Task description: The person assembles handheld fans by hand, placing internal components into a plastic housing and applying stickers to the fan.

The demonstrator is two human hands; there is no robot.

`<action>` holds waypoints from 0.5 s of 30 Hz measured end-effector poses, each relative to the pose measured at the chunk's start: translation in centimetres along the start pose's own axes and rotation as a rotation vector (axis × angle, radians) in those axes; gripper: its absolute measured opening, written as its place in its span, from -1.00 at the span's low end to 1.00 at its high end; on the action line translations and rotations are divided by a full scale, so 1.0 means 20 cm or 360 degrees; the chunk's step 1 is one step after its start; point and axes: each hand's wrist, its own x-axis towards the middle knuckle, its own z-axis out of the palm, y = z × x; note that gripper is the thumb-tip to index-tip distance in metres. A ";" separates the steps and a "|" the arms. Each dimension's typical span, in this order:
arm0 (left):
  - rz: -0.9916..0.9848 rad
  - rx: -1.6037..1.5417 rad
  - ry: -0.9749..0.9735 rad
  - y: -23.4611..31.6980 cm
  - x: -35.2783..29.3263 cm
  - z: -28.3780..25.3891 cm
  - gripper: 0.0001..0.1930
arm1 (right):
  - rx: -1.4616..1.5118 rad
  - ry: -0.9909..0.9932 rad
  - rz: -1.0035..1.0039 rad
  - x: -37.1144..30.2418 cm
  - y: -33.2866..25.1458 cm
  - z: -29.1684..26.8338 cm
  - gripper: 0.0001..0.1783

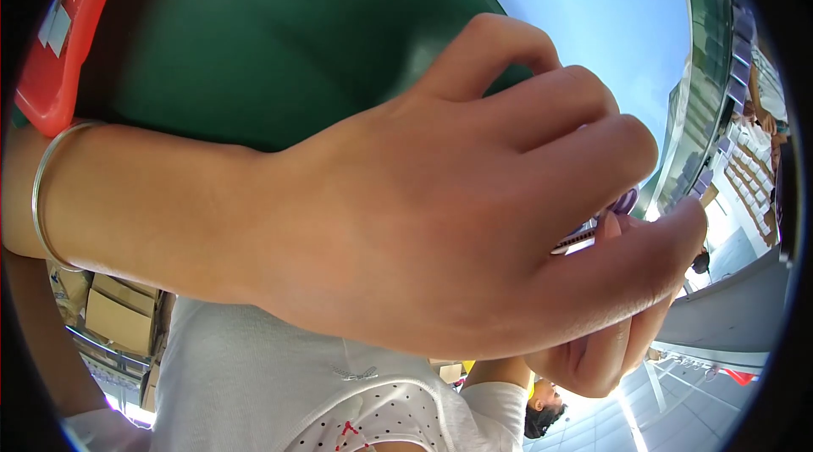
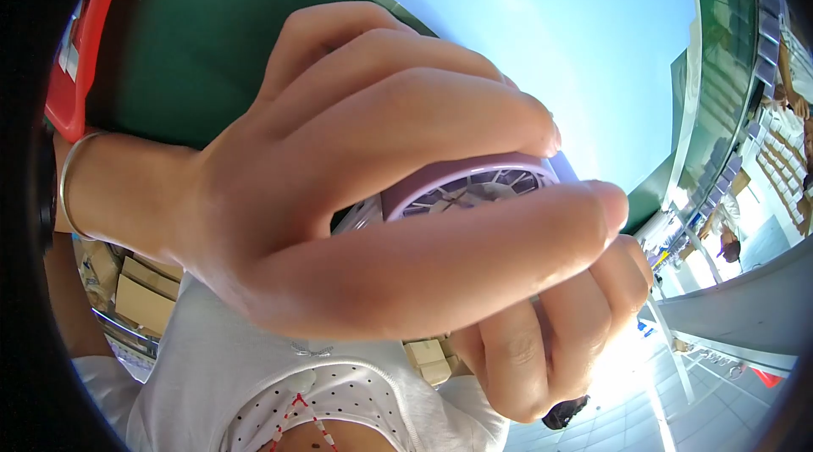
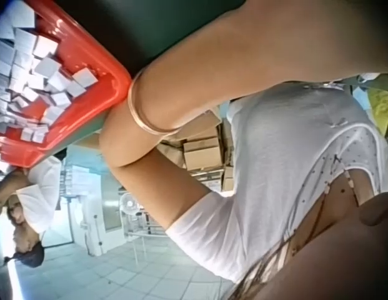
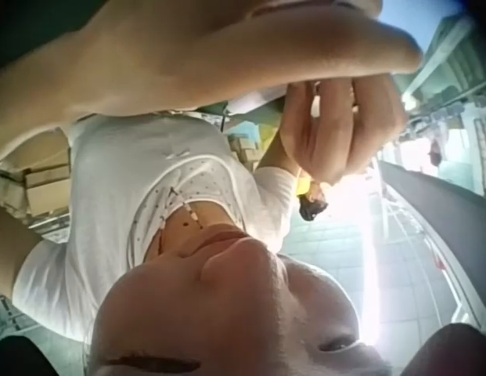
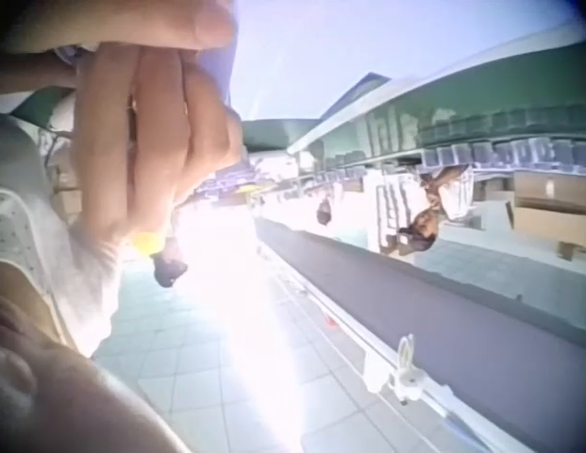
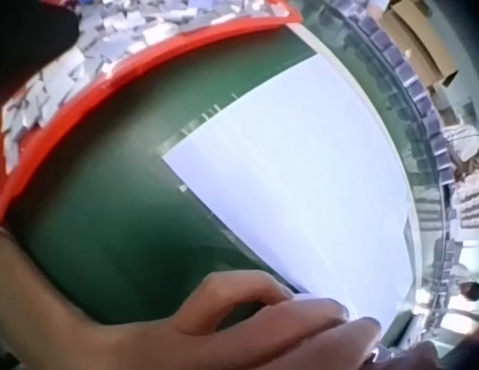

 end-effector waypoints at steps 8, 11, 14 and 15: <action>-0.0018 0.0044 0.0024 0.04 0.01 0.05 -0.74 | 0.0014 0.0122 -0.0049 0.00 -0.02 0.01 -0.62; -0.0017 0.0057 0.0025 0.08 -0.01 0.03 -0.74 | -0.0189 0.0088 0.0341 0.05 -0.17 0.06 -0.70; -0.0021 0.0057 0.0023 0.08 -0.02 0.07 -0.73 | -0.0343 0.0179 0.0616 0.03 -0.23 0.10 -0.72; -0.0021 0.0045 0.0026 0.13 -0.08 0.02 -0.73 | -0.0324 0.0181 0.0657 0.02 -0.24 0.10 -0.73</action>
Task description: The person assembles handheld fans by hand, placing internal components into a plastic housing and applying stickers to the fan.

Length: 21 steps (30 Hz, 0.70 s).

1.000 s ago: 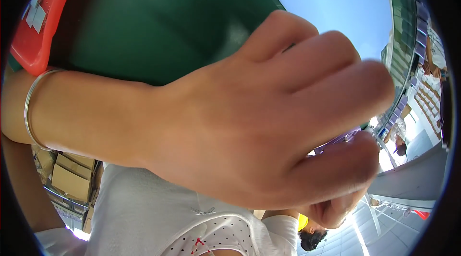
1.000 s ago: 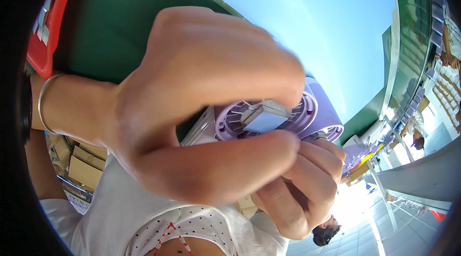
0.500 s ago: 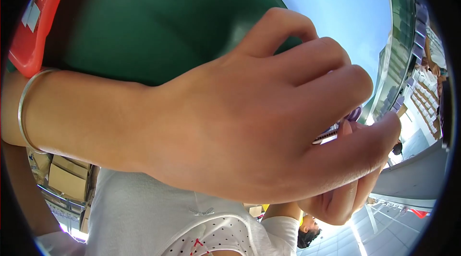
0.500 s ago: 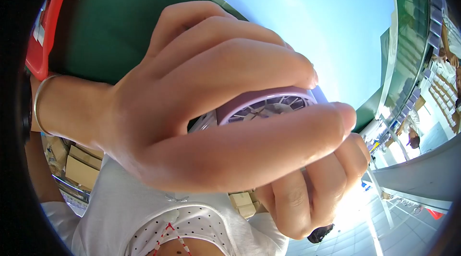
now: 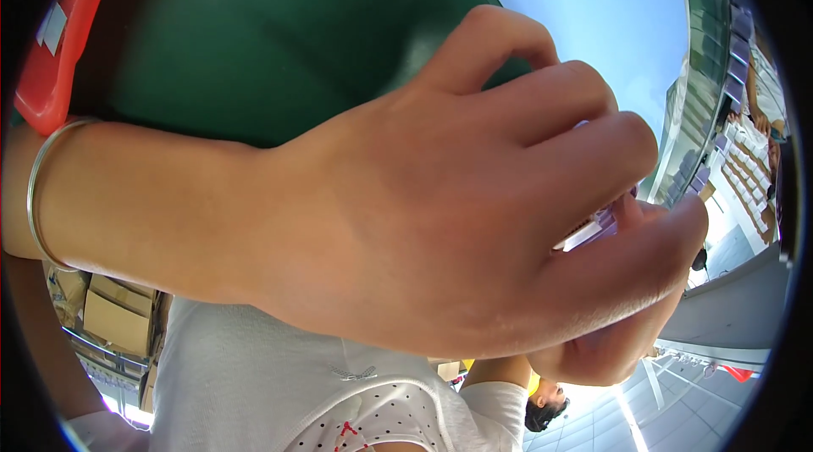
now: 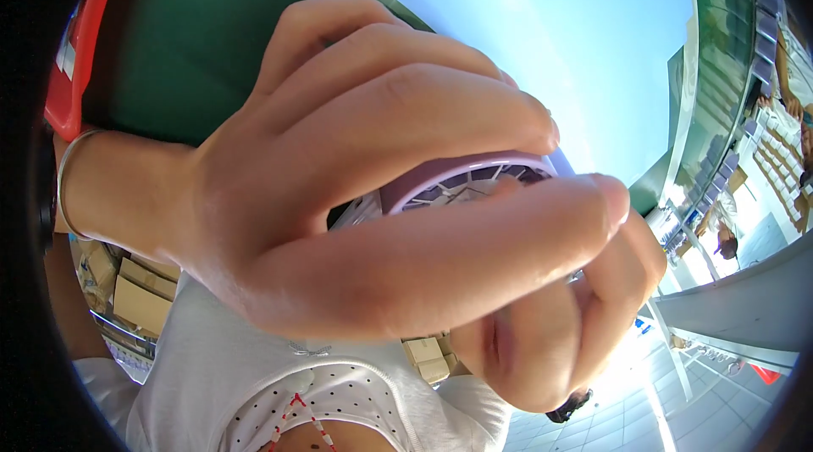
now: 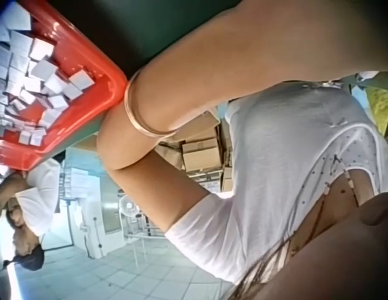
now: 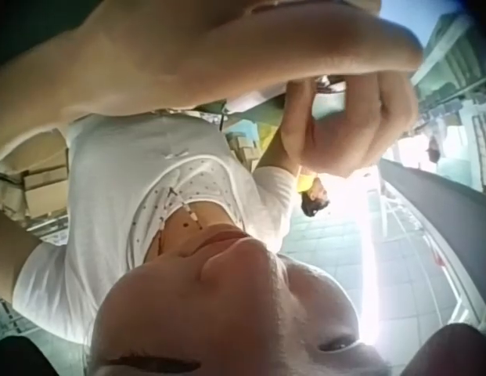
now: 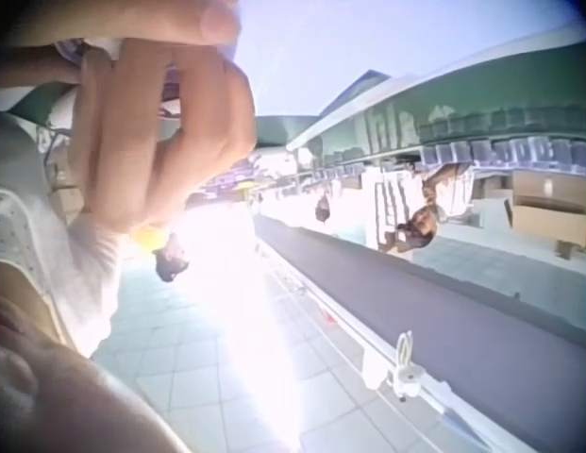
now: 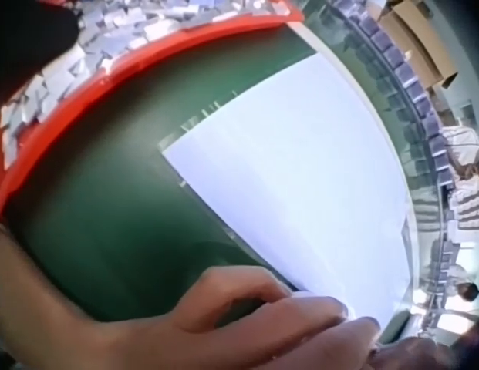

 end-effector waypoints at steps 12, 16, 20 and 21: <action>-0.0006 -0.0031 -0.0063 0.06 0.04 0.01 -0.72 | -0.0181 -0.0194 0.0177 0.04 0.00 0.05 -0.61; 0.0008 -0.0060 -0.0139 0.10 0.08 0.05 -0.72 | -0.0144 -0.0240 0.0321 0.02 -0.01 0.04 -0.64; 0.0019 -0.0087 -0.0197 0.08 0.13 0.07 -0.71 | -0.0040 -0.0202 0.0370 -0.02 0.00 0.02 -0.61; 0.0030 -0.0138 -0.0191 0.09 0.14 0.08 -0.71 | -0.0087 -0.0209 0.0393 -0.02 0.00 -0.02 -0.61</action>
